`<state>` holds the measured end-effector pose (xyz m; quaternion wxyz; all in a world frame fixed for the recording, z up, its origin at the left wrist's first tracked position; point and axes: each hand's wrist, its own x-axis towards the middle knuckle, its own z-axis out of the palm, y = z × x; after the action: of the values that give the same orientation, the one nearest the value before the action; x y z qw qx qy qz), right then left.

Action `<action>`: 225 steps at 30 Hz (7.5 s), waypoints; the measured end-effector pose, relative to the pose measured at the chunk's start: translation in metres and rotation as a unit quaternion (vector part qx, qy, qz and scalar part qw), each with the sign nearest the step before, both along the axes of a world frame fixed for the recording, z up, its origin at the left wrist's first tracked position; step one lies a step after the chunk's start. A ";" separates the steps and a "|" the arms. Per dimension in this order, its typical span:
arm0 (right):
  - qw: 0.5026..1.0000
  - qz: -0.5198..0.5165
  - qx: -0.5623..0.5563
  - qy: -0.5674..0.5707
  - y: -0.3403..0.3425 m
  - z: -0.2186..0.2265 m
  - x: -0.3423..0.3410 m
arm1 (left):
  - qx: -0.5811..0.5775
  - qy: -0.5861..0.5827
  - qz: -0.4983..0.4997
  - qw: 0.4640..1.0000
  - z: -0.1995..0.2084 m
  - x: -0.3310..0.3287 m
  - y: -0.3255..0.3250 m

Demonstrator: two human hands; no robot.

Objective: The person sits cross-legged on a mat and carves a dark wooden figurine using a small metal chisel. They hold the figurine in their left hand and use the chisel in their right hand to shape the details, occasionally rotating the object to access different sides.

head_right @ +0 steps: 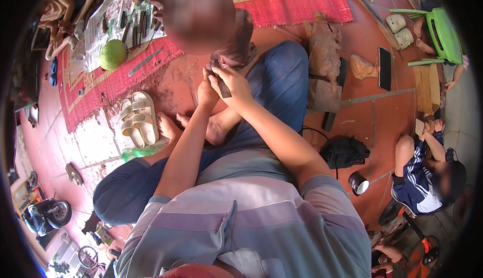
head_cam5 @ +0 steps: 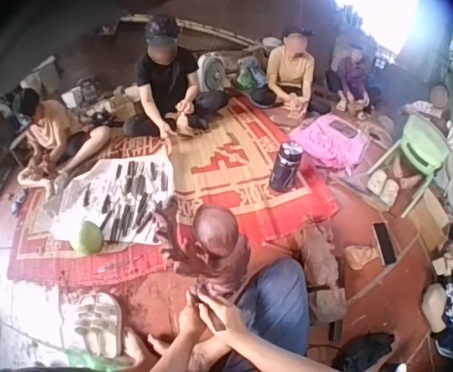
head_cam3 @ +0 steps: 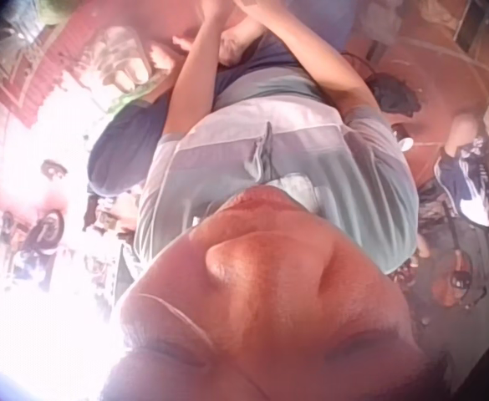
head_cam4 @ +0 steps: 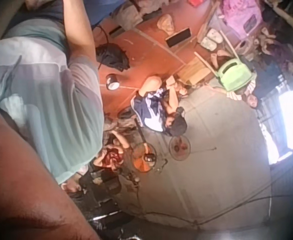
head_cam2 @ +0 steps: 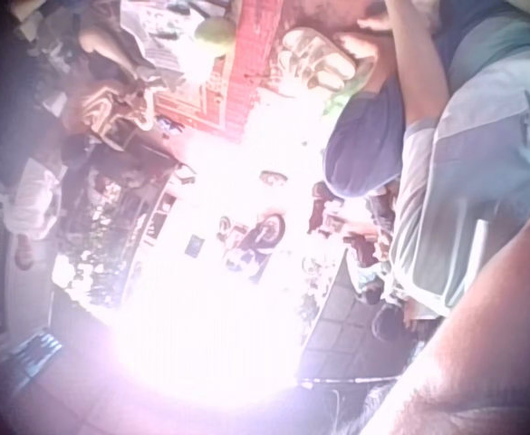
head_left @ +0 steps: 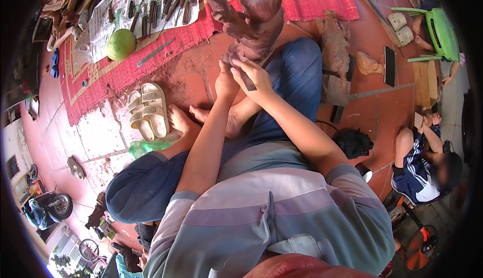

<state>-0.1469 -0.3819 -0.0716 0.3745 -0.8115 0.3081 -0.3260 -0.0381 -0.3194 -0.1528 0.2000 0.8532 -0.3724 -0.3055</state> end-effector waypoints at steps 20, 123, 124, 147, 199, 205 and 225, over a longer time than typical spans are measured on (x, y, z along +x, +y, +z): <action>0.995 -0.058 0.077 -0.017 0.007 -0.003 0.004 | -0.016 -0.025 -0.016 0.999 -0.009 0.002 0.001; 0.875 -0.072 0.426 -0.220 -0.065 0.019 -0.127 | -0.167 -0.135 -0.059 0.975 0.010 -0.022 -0.001; 0.847 -0.095 0.451 -0.265 -0.069 0.014 -0.132 | -0.161 -0.157 -0.073 0.972 0.012 -0.031 -0.001; 0.835 -0.079 0.399 -0.371 -0.062 -0.014 -0.137 | 0.096 -0.081 -0.240 0.963 0.032 -0.046 0.038; 0.930 0.268 -0.154 0.200 -0.090 0.289 0.009 | -0.546 0.450 0.251 0.661 0.180 0.003 -0.112; 0.928 0.251 -0.152 0.230 -0.092 0.289 0.012 | -0.550 0.447 0.223 0.669 0.168 0.011 -0.117; 0.925 0.248 -0.207 0.203 -0.089 0.279 0.009 | -0.547 0.425 0.259 0.673 0.183 0.004 -0.110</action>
<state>-0.1377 -0.4710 0.2075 0.1969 -0.9701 0.0922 -0.1077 -0.0340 -0.4298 0.0300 0.8388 0.4313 -0.1121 -0.3127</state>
